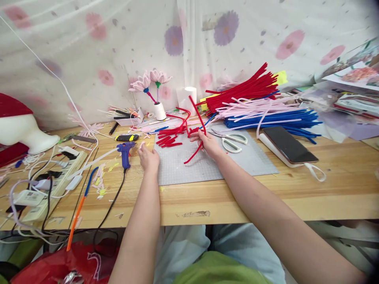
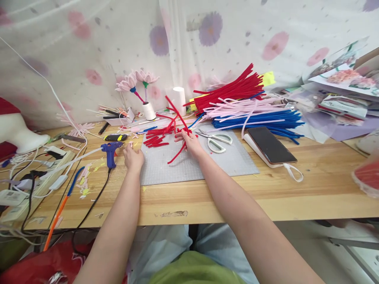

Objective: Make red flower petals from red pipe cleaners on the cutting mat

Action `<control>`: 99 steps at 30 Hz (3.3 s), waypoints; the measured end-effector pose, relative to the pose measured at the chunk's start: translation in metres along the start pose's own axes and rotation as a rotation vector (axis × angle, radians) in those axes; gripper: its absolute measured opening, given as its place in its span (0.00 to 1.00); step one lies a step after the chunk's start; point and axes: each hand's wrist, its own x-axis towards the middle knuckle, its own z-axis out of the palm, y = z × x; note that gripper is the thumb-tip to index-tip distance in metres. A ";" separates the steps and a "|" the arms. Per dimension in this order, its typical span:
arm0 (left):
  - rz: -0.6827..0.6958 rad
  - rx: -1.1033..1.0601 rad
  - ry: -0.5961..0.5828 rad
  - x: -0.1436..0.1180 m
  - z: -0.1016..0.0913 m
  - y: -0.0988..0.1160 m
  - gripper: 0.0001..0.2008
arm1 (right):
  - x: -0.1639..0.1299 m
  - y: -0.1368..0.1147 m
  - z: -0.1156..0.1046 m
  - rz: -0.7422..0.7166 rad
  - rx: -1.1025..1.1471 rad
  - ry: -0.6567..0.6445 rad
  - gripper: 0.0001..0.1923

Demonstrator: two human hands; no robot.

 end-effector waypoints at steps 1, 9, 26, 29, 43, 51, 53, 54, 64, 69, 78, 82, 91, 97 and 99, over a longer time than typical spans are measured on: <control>0.037 -0.037 0.023 -0.001 0.000 -0.001 0.24 | 0.000 -0.001 0.000 -0.001 0.000 0.000 0.27; 0.484 -0.349 0.132 -0.031 -0.009 0.020 0.25 | -0.010 -0.015 0.011 0.026 -0.267 -0.216 0.23; -0.285 -1.333 -1.098 -0.039 -0.024 0.047 0.31 | -0.011 -0.030 0.009 -0.152 -1.120 -0.178 0.16; -0.309 -1.319 -1.452 -0.038 -0.031 0.044 0.25 | -0.014 -0.033 0.016 -0.143 -1.312 -0.088 0.17; -0.384 -1.398 -1.014 -0.061 0.010 0.057 0.06 | -0.001 -0.004 -0.001 0.136 0.308 -0.281 0.15; -0.198 -1.156 -1.027 -0.075 0.011 0.063 0.11 | -0.002 -0.002 0.009 0.116 0.355 -0.203 0.15; -0.172 -1.141 -1.048 -0.076 0.011 0.063 0.12 | -0.002 -0.002 0.010 0.085 0.374 -0.197 0.14; -0.171 -1.140 -1.061 -0.076 0.010 0.063 0.12 | -0.002 -0.003 0.010 0.072 0.379 -0.200 0.13; -0.220 -1.214 -1.203 -0.074 0.006 0.061 0.11 | -0.004 -0.009 0.012 0.159 0.289 -0.378 0.14; -0.263 -1.261 -1.301 -0.071 0.000 0.056 0.09 | 0.003 -0.008 0.003 0.034 0.368 -0.165 0.11; -0.247 -1.040 -1.342 -0.074 -0.001 0.053 0.08 | 0.004 -0.005 -0.003 0.027 0.282 -0.137 0.13; -0.213 -0.943 -1.332 -0.075 -0.001 0.054 0.07 | 0.003 -0.006 0.000 0.035 0.329 -0.144 0.11; -0.174 -0.867 -1.311 -0.069 -0.011 0.045 0.08 | 0.006 -0.011 -0.014 0.119 0.457 -0.080 0.10; -0.193 -0.931 -1.304 -0.067 -0.015 0.042 0.07 | 0.006 -0.007 -0.023 0.131 0.476 -0.195 0.07; -0.208 -0.931 -1.299 -0.067 -0.015 0.042 0.07 | 0.006 -0.005 -0.022 0.111 0.515 -0.182 0.08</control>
